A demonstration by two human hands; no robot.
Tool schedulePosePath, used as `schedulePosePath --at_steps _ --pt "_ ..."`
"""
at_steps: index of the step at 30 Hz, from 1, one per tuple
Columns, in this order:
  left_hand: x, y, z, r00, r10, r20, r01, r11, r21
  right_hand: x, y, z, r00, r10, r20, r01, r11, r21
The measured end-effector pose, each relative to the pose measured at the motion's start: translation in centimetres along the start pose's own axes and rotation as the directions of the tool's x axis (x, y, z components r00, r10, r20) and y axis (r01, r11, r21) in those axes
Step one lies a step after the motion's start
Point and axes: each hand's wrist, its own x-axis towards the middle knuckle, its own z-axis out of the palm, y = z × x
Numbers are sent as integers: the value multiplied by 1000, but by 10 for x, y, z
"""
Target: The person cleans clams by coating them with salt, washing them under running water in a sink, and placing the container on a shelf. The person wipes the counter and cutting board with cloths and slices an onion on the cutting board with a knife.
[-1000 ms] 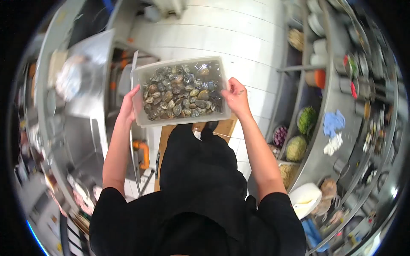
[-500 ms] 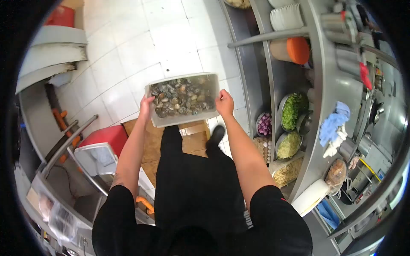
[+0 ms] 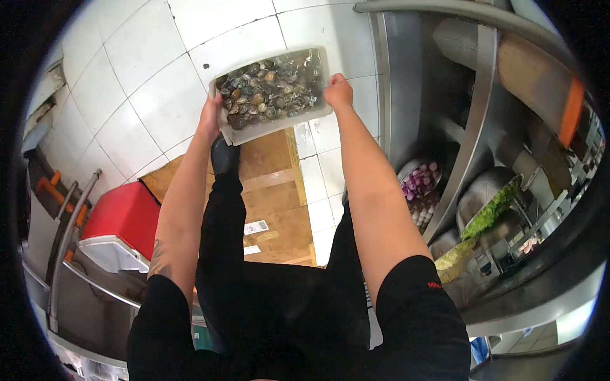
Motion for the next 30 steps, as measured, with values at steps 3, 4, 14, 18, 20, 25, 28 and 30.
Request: schedulePosePath --at_steps 3,4,14,18,20,25,28,30 --pt "14 -6 8 998 -51 -21 52 996 70 16 -1 -6 997 71 13 -71 997 22" --pt "12 -3 20 999 -19 -32 23 993 117 19 6 -5 997 76 14 -76 997 17" --pt "54 -19 153 967 216 -132 -63 708 704 -67 3 -13 908 417 -45 -307 734 606" --pt "57 -13 213 971 175 -162 16 630 776 -109 -9 -3 860 449 244 -476 530 702" --pt "62 -14 239 977 157 -148 19 621 784 -130 -28 -20 849 405 340 -517 495 698" --pt "70 -24 298 988 123 -92 -19 694 720 -156 -25 -36 895 277 349 -445 540 714" --pt "65 -34 328 995 75 -68 -14 767 642 -170 -29 -54 885 279 373 -466 549 694" --pt "62 -40 347 998 32 -46 -1 830 558 -176 -24 -54 872 282 399 -489 513 706"
